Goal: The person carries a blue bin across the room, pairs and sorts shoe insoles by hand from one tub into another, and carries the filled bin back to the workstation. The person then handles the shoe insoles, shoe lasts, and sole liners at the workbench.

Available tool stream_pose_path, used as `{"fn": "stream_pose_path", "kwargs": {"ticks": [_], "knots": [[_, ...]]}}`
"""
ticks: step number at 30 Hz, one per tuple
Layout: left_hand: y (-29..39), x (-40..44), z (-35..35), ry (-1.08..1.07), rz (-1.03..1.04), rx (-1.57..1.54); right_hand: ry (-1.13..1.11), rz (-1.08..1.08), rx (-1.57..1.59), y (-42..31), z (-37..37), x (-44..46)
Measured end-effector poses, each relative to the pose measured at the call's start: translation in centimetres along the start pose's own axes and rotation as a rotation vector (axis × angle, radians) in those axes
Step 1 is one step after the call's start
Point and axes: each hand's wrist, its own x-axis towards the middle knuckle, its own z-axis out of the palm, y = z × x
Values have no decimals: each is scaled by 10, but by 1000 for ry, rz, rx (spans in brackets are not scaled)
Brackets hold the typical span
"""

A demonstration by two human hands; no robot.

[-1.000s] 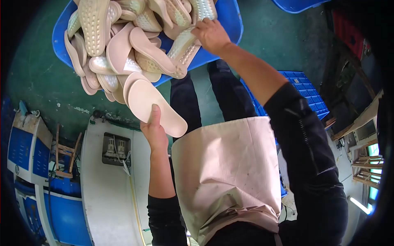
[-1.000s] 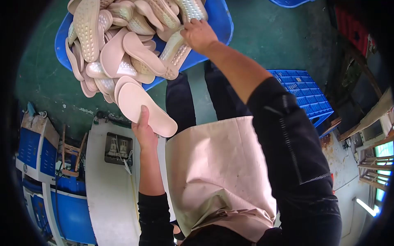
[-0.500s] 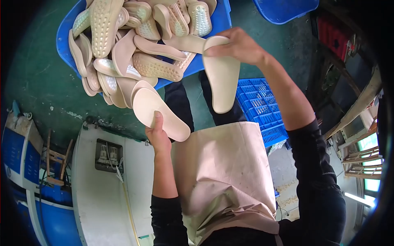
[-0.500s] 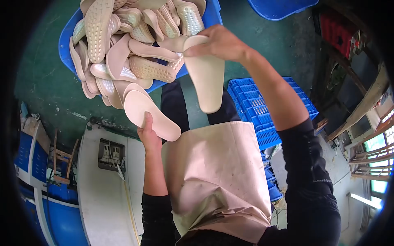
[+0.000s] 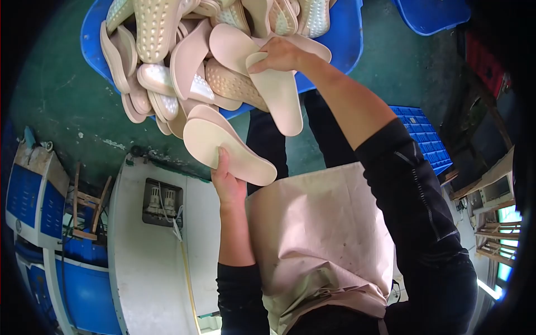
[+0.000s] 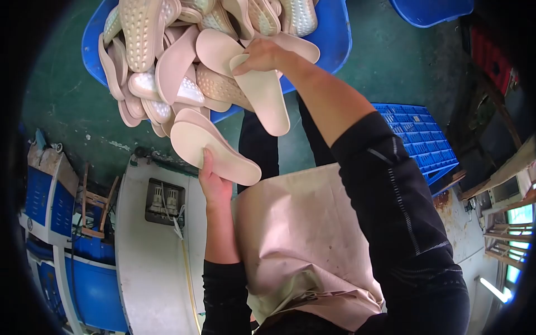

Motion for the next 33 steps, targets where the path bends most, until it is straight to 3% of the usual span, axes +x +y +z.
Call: {"fn": "stream_pose_path", "kwargs": {"ticks": [3,5,6,9,13,17,19,24,27,29,31,33], "knots": [[-9,2,-2,37,-6,-17,-149,19,133,0,-5,-20],[-15,3,-5,34,-12,-51,-77,-30,-71,7,9,-26],[-18,5,-5,32,-15,-80,-151,-22,-44,10,17,-24],[-21,3,-7,72,3,-41,-49,-55,-89,-6,42,-26],[-10,-1,-9,41,10,-41,-119,-50,-55,-22,51,-17],[11,7,7,-29,45,-31,10,-105,-81,-27,45,-19],[21,16,11,-53,55,-12,-227,-93,179,-24,39,-31],[23,46,46,-163,-5,87,-308,-83,247,-17,34,-86],[18,23,82,-277,-47,135,-220,-131,161,-9,15,-139],[19,-13,125,-388,36,184,-110,-137,73,-2,-13,-184],[22,-55,181,-516,77,208,163,-292,-24,-8,-68,-251],[20,-91,239,-702,233,211,316,-238,-183,-20,-133,-318]]}}
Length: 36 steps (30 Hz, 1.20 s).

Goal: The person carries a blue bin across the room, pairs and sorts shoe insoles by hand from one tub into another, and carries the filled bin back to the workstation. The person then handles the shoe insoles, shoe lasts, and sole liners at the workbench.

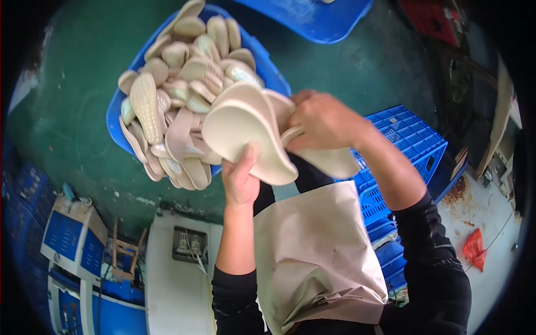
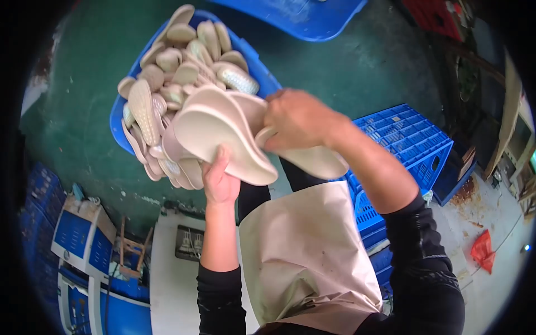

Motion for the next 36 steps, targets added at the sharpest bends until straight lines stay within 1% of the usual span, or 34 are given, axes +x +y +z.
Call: {"fn": "stream_pose_path", "kwargs": {"ticks": [1,2,4,5,6,7,8,9,10,12,14,16,17,18,19,20,21,22,23,24,25,26,27,28,29,30,31,32,33,34,35,36], "knots": [[6,11,34,-31,56,-37,47,15,-101,-6,-39,-16],[14,25,60,-106,62,-13,95,37,-204,-6,-69,-29],[28,60,113,-177,161,75,607,-186,-412,18,-100,-50],[39,75,138,-138,216,192,635,-166,-426,23,-113,-56],[49,86,157,-97,276,309,849,-113,-446,25,-126,-56],[56,93,168,-87,386,351,1062,-61,-460,28,-135,-59],[61,99,178,-73,494,395,1085,-45,-460,31,-135,-68],[67,93,184,-16,479,373,1092,-61,-260,32,-128,-75],[70,83,184,-32,480,390,1089,-80,-50,34,-118,-81],[70,59,174,-95,442,387,971,-176,169,41,-87,-91],[56,26,154,-231,242,622,885,-170,557,39,-44,-99],[8,-14,166,-166,72,785,701,-148,988,29,-23,-121],[-27,-25,159,-196,107,711,680,-57,1179,33,7,-130],[-55,-46,155,-260,14,746,560,146,1253,36,14,-156],[-84,-66,152,-328,-79,785,458,249,1269,48,24,-181],[-113,-86,148,-398,-168,828,435,305,1234,66,40,-211],[-147,-112,160,-433,-341,547,433,415,1266,86,59,-247],[-180,-137,171,-429,-524,281,453,473,1213,104,72,-285],[-197,-154,179,-585,-303,574,353,558,1297,121,81,-324],[-204,-165,181,-725,-73,864,262,646,1268,149,101,-362],[-194,-169,183,-766,-163,890,279,802,1200,161,110,-388],[-183,-171,184,-804,-257,910,351,884,955,168,116,-404],[-183,-167,172,-729,-406,792,255,947,276,180,130,-423],[-188,-162,156,-592,-532,641,150,928,-402,182,133,-424],[-195,-154,131,-414,-639,504,264,857,-276,194,137,-414],[-201,-144,97,-275,-555,353,373,784,-144,197,132,-383],[-162,-120,85,-143,-477,393,442,987,278,160,108,-319],[-145,-103,59,3,-402,427,503,801,461,174,126,-275],[-115,-92,38,105,-396,440,435,737,432,144,109,-211],[-84,-81,21,204,-388,452,464,520,294,136,118,-151],[-62,-77,2,277,-379,410,521,392,369,129,132,-88],[-45,-76,-16,353,-366,366,455,366,411,105,123,-27]]}}
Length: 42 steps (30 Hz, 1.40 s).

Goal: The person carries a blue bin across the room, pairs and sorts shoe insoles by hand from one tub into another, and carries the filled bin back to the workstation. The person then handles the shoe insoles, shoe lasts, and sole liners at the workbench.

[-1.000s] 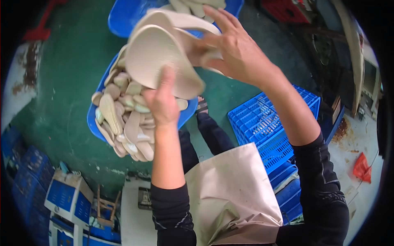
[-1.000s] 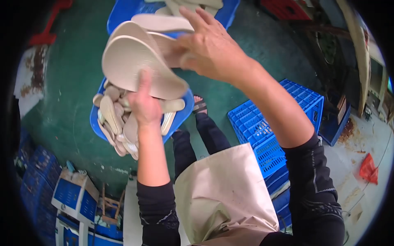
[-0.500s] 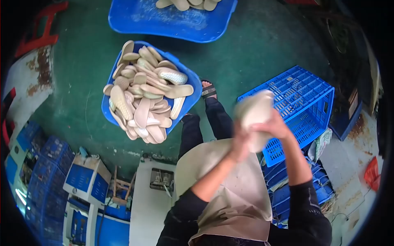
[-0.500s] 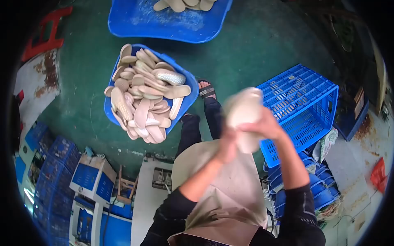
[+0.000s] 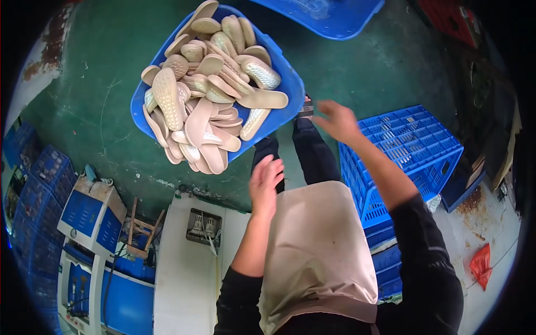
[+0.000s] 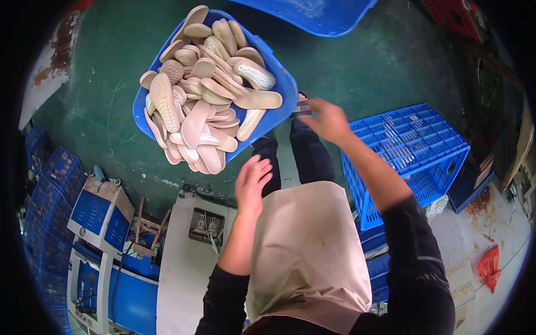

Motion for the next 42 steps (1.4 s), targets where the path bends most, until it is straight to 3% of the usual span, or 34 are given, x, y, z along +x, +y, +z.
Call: {"fn": "stream_pose_path", "kwargs": {"ticks": [2,3,6,9,11,14,17,18,20,21,22,24,26,27,28,30,32,35,36,37,38,40,42], "knots": [[9,2,-41,87,14,-26,-5,-156,-73,-31,82,89],[10,2,-60,115,15,-24,120,-237,-73,-44,122,125],[-1,5,-103,215,-23,-34,259,141,-2,-127,180,188],[-22,19,-130,235,-46,-83,303,229,-21,-142,217,200],[-30,32,-131,233,-59,-128,256,161,-83,-143,226,193],[-31,51,-120,249,-101,-117,92,158,39,-131,219,177],[-12,74,-98,134,206,-45,137,82,193,-126,197,90],[-4,77,-90,58,307,-76,74,37,90,-135,180,50],[5,82,-72,-190,303,-319,-176,-52,41,-142,153,-17],[7,75,-71,-193,146,-366,-28,-299,-15,-140,150,-43],[8,75,-72,-201,-2,-412,-125,-272,-138,-149,130,-55],[3,63,-66,-222,34,-451,-224,-86,122,-140,106,-54],[1,51,-69,-401,24,-544,-99,62,338,-135,95,-51],[4,49,-75,-412,2,-423,-138,290,496,-144,81,-50],[17,47,-76,-428,-104,-419,-220,363,636,-140,73,-44],[23,53,-84,-410,-273,-515,-218,341,830,-119,73,-42],[49,49,-86,-511,-344,-431,-221,408,762,-105,55,-39],[62,57,-103,-571,-447,-362,-359,271,662,-118,10,-32],[62,61,-107,-671,-543,-247,-435,250,592,-124,-1,-30],[62,61,-106,-776,-638,-130,-450,69,538,-132,-5,-25],[61,55,-103,-778,-642,-134,-450,74,535,-137,-2,-20],[70,41,-88,-902,-590,74,-593,-470,338,-149,6,-7],[36,49,-97,-908,-356,-282,-998,-247,239,-157,10,-10]]}}
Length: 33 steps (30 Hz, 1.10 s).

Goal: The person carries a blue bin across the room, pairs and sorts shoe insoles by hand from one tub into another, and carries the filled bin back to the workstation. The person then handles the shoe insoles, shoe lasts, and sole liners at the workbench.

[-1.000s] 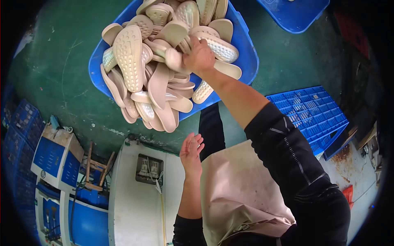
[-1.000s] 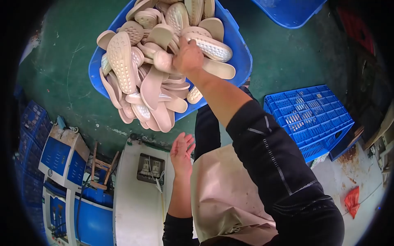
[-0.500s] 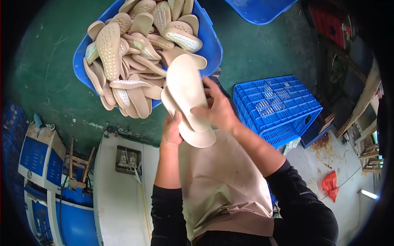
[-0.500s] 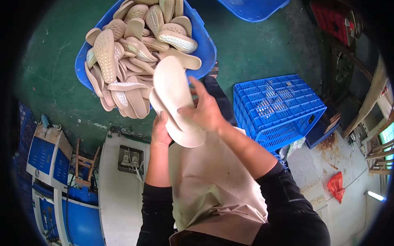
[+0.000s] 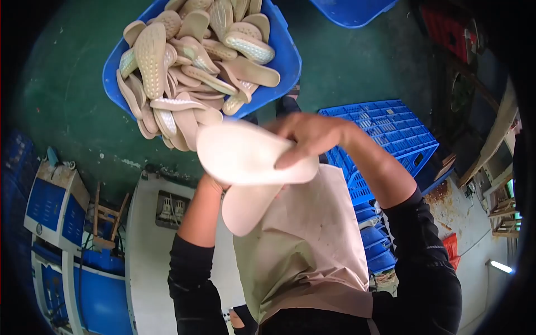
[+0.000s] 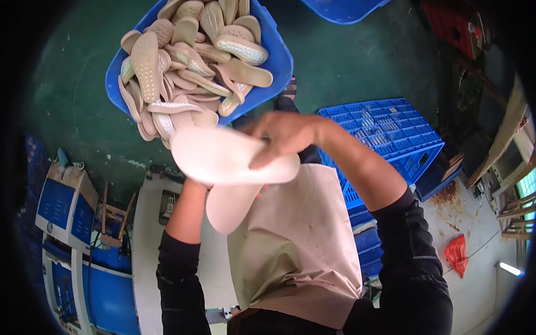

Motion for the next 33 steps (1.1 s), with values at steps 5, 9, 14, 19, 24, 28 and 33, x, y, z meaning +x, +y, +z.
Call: {"fn": "stream_pose_path", "kwargs": {"ticks": [5,9,14,19,24,28,33], "knots": [[-21,-33,4,52,145,-625,266,184,428,21,18,-24],[-19,-28,52,309,579,66,509,249,788,36,47,-24],[-23,8,54,821,822,-288,409,267,466,46,84,27],[-2,-46,-6,887,774,-229,589,221,451,30,32,77],[9,-89,-38,1129,728,75,642,-173,551,-1,1,172],[39,-103,-66,1319,721,100,922,-224,242,-23,-43,292],[94,-97,-82,1439,803,495,1141,143,-205,-37,-41,324]]}}
